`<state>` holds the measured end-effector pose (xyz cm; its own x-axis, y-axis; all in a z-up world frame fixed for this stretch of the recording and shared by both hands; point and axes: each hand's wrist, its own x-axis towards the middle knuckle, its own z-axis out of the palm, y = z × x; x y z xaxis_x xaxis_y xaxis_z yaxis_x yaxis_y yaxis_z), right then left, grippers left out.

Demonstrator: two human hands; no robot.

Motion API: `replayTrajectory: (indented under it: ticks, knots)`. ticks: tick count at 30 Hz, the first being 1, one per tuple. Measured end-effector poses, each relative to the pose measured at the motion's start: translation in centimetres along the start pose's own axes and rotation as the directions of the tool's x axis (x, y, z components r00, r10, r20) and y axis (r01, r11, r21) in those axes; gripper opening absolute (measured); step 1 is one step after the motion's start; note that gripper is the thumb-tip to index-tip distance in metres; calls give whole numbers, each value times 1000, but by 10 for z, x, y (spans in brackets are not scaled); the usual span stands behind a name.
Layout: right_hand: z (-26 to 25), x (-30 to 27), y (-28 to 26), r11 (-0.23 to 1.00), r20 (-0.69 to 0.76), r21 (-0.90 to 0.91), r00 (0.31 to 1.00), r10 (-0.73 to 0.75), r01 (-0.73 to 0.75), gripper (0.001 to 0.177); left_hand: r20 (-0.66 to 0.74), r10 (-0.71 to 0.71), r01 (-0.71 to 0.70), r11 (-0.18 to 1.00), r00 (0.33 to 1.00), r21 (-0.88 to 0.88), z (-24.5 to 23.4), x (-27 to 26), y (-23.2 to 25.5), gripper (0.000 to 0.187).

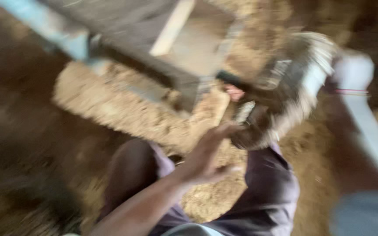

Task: The person winds rope onto a rotating metal shaft using a hand-cranked machine. They guide the rope onto the shaft by hand and rotate the wheel to coil it tightly.

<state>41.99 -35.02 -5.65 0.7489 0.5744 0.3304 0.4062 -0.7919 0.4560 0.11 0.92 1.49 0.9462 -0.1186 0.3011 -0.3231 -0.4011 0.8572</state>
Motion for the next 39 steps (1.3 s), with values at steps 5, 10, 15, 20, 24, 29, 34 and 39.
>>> replayTrajectory:
  ticks: [5,10,15,20,24,29,34,39]
  knots:
    - [-32,9,-63,893,50,411,982,180,-185,15,-64,169,-152,965,983,213,25,13,-17,92]
    - [-30,0,-115,974,-77,-86,977,201,-207,60,-245,338,-225,891,909,395,49,35,13,97]
    - [-45,-90,-191,862,425,365,887,181,-351,39,-181,-81,130,953,980,275,56,159,35,79]
    - [-199,-163,-203,713,505,613,863,-21,-341,48,-149,-314,347,864,938,366,19,308,70,68]
    - [-307,-146,-155,823,411,553,902,-131,-133,51,-249,186,52,696,950,716,46,230,65,86]
    - [-346,-90,-81,809,-29,587,998,59,-30,20,-316,354,-179,865,880,469,43,45,49,110]
    - [-235,-28,-80,951,-316,310,942,114,-11,18,-172,-7,74,921,985,383,44,29,5,105]
    - [-43,3,-96,958,89,267,993,80,-102,24,-158,148,-99,954,976,284,53,12,-19,95]
